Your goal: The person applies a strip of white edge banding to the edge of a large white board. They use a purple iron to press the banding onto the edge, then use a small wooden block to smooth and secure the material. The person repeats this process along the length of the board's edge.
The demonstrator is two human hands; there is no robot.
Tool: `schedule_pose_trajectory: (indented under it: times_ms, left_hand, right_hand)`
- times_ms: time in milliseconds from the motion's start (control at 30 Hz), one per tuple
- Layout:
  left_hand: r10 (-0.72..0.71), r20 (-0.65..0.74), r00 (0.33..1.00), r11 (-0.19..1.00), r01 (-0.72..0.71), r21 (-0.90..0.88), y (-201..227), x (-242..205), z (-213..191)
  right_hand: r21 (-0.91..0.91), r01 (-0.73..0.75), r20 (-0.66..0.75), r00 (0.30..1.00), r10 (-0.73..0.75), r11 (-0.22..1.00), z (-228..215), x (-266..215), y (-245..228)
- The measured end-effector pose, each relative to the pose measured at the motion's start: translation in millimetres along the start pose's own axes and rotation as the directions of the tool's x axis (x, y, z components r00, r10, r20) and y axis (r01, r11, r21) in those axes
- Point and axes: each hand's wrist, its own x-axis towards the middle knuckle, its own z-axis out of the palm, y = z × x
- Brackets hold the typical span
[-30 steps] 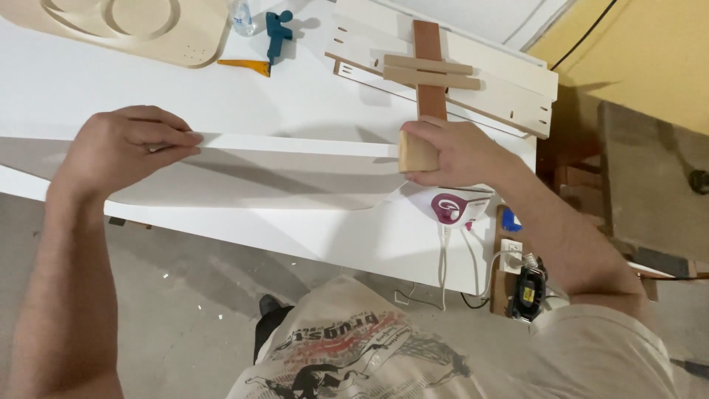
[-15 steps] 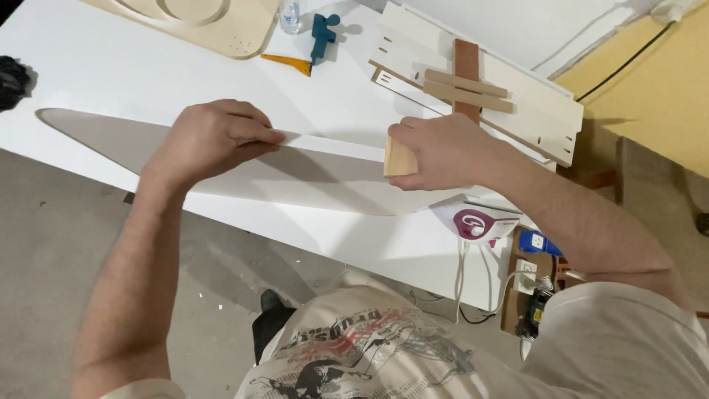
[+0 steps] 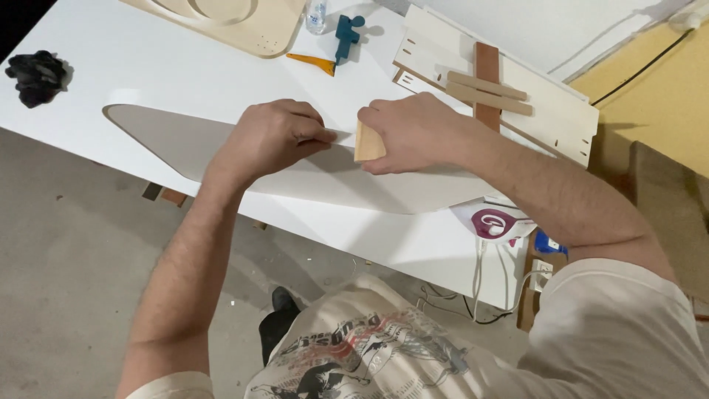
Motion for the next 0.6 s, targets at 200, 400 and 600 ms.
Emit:
schedule_pose_trajectory:
  times_ms: [200, 400, 600]
  left_hand:
    - [0.004, 0.010, 1.000, 1.000, -0.004, 0.012, 1, -1, -6]
    - [-0.025, 0.032, 0.999, 1.000, 0.025, 0.010, -9, -6, -12]
    - [-0.041, 0.044, 0.998, 0.999, 0.041, -0.002, -15, -17, -22]
  right_hand:
    - [0.001, -0.045, 0.021, 0.999, 0.045, 0.999, 1, -17, 7]
    - [0.034, -0.205, 0.070, 0.977, 0.202, 0.978, 28, -73, 50]
    - [0.148, -0.393, 0.167, 0.914, 0.369, 0.907, 52, -117, 93]
